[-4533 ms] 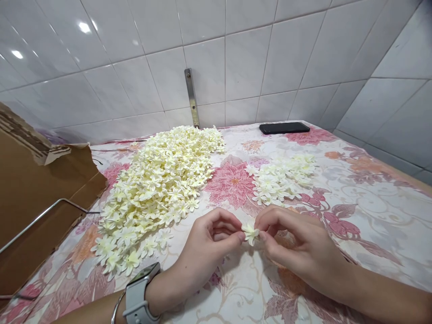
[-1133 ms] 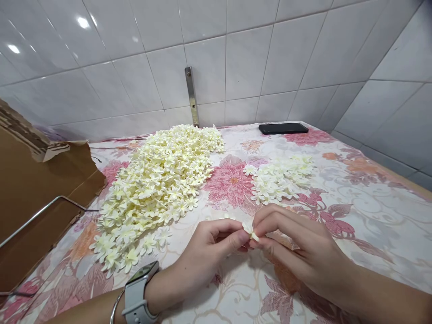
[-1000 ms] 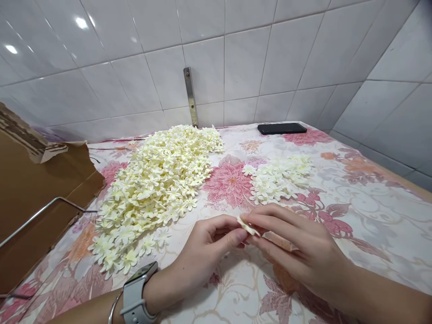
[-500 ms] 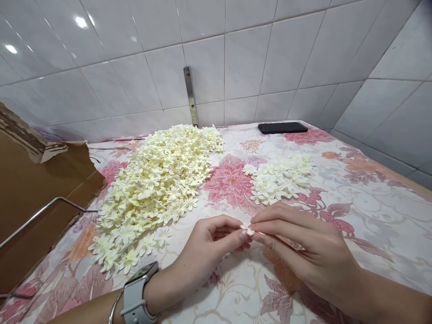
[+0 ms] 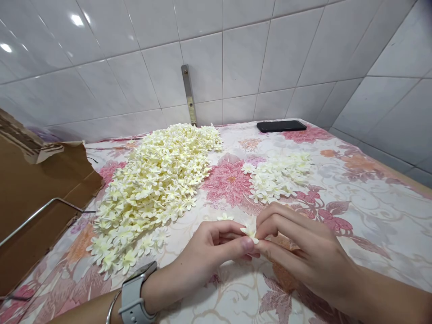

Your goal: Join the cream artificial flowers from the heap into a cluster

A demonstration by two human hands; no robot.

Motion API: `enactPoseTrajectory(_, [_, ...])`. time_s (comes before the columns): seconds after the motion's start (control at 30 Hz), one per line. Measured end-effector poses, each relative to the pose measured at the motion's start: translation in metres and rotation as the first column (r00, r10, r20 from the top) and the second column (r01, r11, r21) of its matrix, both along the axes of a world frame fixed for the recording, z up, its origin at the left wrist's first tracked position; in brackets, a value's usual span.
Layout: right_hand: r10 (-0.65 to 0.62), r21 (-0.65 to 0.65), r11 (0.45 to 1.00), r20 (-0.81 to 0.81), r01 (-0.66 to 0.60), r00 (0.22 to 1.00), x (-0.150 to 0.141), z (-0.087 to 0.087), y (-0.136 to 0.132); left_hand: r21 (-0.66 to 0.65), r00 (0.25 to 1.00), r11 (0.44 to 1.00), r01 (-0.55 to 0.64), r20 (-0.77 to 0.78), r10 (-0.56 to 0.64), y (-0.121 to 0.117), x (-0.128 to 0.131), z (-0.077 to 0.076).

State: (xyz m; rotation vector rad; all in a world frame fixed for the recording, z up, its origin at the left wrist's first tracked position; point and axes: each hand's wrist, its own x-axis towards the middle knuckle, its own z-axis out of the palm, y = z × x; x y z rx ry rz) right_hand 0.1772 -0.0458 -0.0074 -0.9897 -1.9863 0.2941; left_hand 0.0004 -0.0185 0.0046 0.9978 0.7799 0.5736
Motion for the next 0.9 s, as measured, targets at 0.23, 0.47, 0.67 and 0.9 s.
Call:
enactPoseTrajectory(0.23, [-0.021,-0.167,0.986,-0.058,0.012,0.998,0.0,0.002,0.005,-0.018,0.997,0.997,-0.07,0.041,0.07,0.003,0.001,-0.002])
enactPoseTrajectory(0.47, [0.077,-0.423,0.9,-0.076,-0.103,0.994,-0.002,0.01,0.007,0.158,0.997,0.987,-0.039,-0.055,0.049,0.004,-0.001,-0.002])
enactPoseTrajectory(0.67, [0.094,-0.593,0.781,-0.198,-0.196,0.976,-0.005,0.007,0.005,0.286,0.97,0.956,-0.062,-0.208,0.125,0.003,-0.002,0.001])
enactPoseTrajectory(0.9, [0.11,-0.541,0.816,-0.198,-0.202,0.974,-0.009,-0.003,0.002,0.333,0.951,0.943,0.015,-0.296,0.089,0.0,-0.002,-0.002])
